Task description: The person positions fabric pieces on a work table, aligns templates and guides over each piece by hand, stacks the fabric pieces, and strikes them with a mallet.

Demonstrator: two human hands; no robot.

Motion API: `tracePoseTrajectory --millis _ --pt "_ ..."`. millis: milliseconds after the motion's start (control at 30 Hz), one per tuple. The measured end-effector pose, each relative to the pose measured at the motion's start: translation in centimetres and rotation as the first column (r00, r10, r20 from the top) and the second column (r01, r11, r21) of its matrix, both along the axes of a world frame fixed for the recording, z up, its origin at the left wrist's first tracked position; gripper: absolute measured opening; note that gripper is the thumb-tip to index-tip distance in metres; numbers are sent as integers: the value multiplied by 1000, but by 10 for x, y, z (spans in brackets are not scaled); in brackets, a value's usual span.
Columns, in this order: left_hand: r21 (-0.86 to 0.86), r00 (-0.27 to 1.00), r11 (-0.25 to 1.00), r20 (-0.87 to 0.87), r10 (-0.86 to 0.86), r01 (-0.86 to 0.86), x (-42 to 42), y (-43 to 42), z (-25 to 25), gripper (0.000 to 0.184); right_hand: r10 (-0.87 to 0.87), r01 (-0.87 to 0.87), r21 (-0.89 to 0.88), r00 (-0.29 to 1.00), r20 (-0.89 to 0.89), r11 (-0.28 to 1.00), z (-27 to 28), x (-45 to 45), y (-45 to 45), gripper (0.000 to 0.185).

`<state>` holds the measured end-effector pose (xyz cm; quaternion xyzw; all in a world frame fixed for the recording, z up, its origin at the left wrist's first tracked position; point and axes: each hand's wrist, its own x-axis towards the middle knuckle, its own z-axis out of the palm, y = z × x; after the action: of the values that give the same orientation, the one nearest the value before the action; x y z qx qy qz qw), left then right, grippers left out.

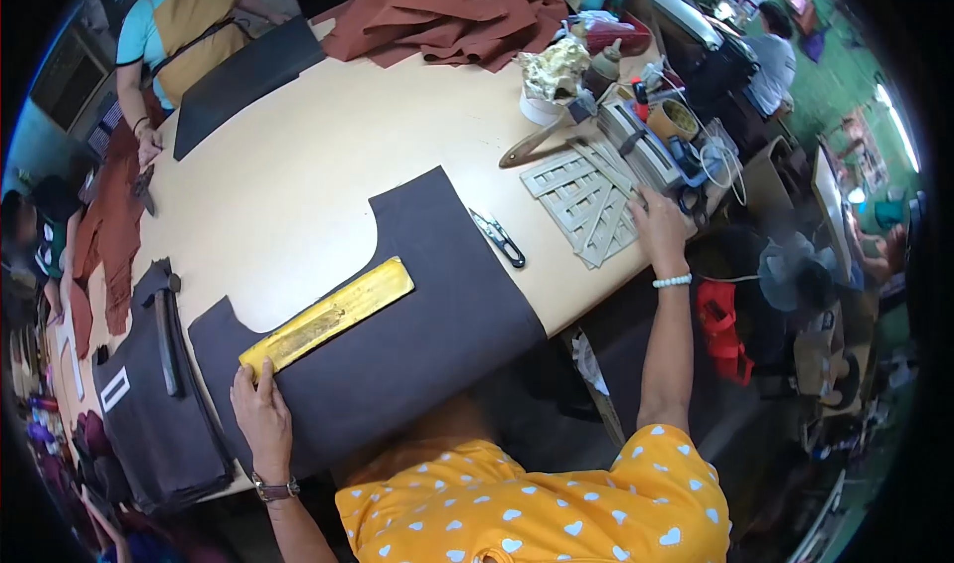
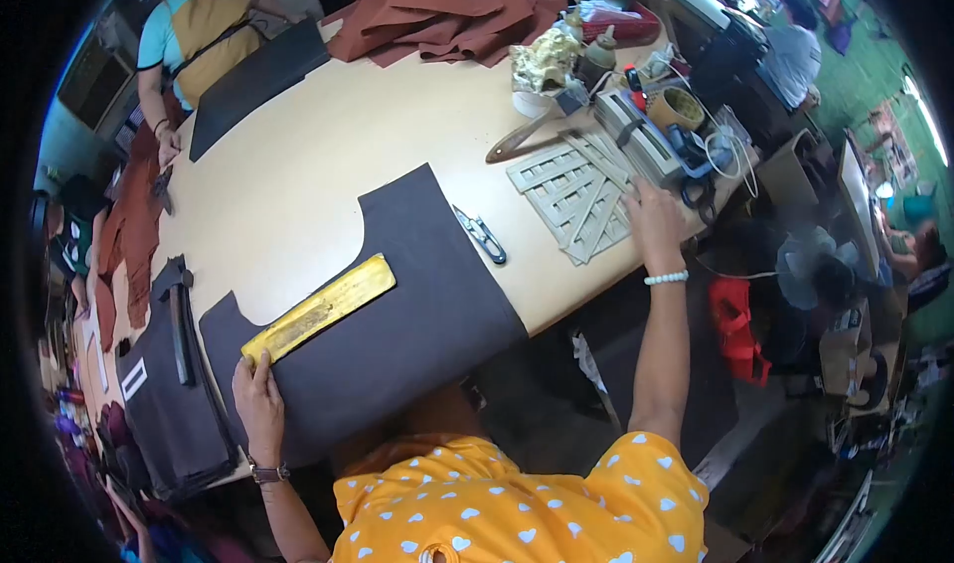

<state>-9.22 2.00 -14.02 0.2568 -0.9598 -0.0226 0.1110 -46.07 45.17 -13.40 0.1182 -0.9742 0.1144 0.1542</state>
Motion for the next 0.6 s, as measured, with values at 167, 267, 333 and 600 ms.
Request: tracePoseTrajectory --millis 167,267,333,600 --pt "30 999 999 -42 -13 14 -2 0 5 33 -3 7 181 1000 -25 983 1 -8 -1 22" --pt "25 998 1000 -56 -15 16 -3 1 5 33 68 -62 102 996 -57 993 7 -5 -4 23" --pt "3 997 1000 -70 -15 15 -3 2 4 33 107 -98 95 991 -86 991 9 -3 -6 23" --pt "-35 994 999 -102 -37 34 -1 -1 -2 31 -24 37 206 998 -65 978 12 -10 -1 19"
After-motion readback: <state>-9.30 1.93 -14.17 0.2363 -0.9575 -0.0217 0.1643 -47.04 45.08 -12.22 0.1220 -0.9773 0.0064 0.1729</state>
